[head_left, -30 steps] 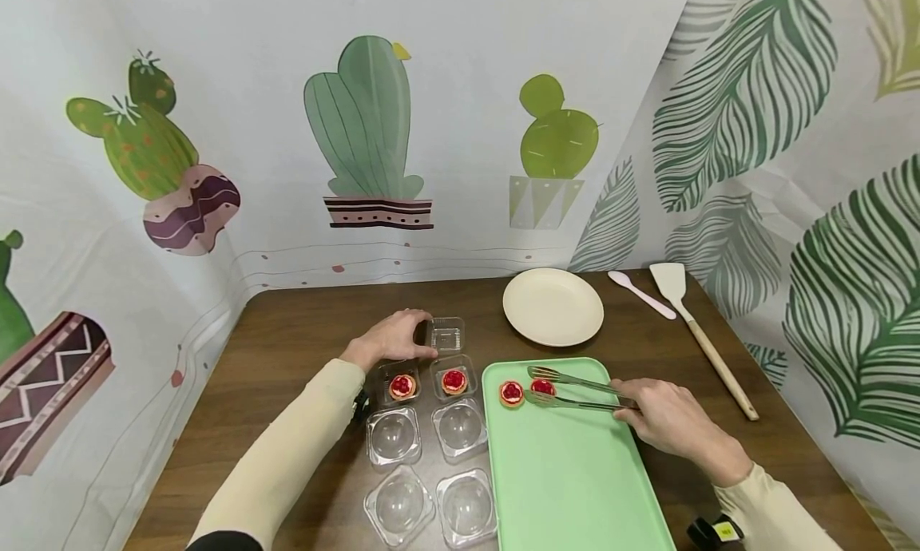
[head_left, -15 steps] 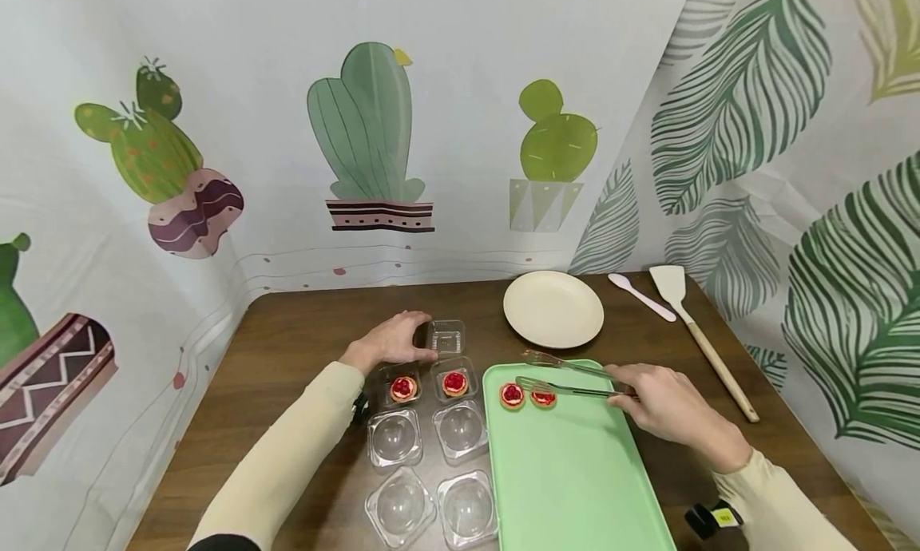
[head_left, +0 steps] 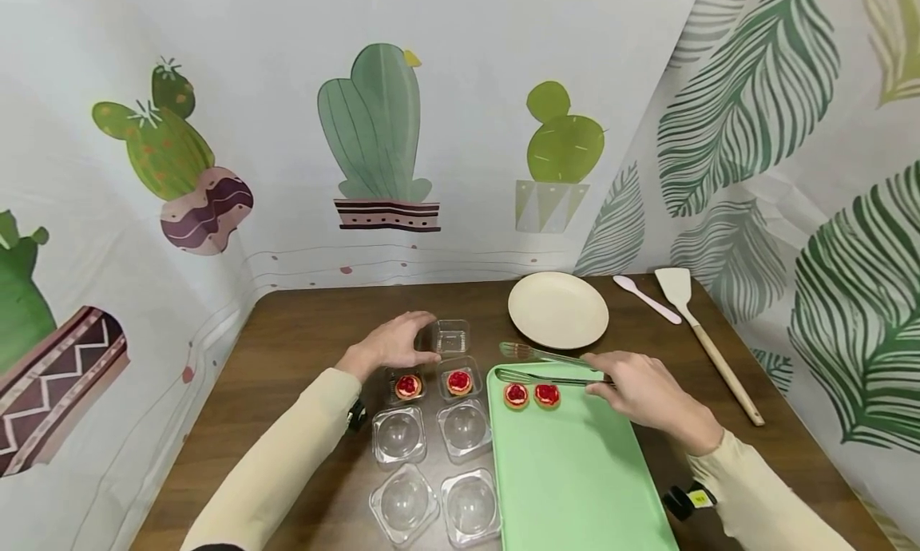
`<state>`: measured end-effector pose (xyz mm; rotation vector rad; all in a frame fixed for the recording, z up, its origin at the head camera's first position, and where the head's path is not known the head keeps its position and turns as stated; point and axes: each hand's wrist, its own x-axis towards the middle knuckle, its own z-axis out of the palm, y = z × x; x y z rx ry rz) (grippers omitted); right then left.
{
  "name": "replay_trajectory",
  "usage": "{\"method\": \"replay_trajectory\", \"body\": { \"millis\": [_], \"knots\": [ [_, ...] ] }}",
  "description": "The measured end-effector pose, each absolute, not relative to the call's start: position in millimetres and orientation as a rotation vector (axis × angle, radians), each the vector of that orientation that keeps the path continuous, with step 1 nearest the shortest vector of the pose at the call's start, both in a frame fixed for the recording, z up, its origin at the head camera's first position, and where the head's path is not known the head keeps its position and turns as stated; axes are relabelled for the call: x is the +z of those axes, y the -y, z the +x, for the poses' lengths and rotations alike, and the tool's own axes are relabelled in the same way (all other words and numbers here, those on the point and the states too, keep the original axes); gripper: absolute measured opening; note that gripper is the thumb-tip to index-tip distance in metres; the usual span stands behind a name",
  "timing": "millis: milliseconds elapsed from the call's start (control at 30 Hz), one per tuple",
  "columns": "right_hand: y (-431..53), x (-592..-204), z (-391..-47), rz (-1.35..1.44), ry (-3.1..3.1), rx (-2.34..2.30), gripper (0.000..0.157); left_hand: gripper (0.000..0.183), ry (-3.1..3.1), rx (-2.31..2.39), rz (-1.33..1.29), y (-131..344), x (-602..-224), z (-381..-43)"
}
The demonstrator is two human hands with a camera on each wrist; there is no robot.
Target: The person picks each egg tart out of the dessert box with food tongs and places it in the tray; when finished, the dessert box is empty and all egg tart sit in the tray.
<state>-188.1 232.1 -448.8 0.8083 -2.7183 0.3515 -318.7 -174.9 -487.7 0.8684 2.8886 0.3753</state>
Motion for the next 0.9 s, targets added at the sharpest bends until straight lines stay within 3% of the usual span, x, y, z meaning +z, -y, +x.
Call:
{"method": "replay_trajectory", "body": {
  "millis": [900],
  "knots": [
    [-182.2,-449.2,-217.1,0.978,2.712,0.255,0.035,0.081,-2.89,0.304,1.045,166.5,-486.6,-265.9]
  ]
}}
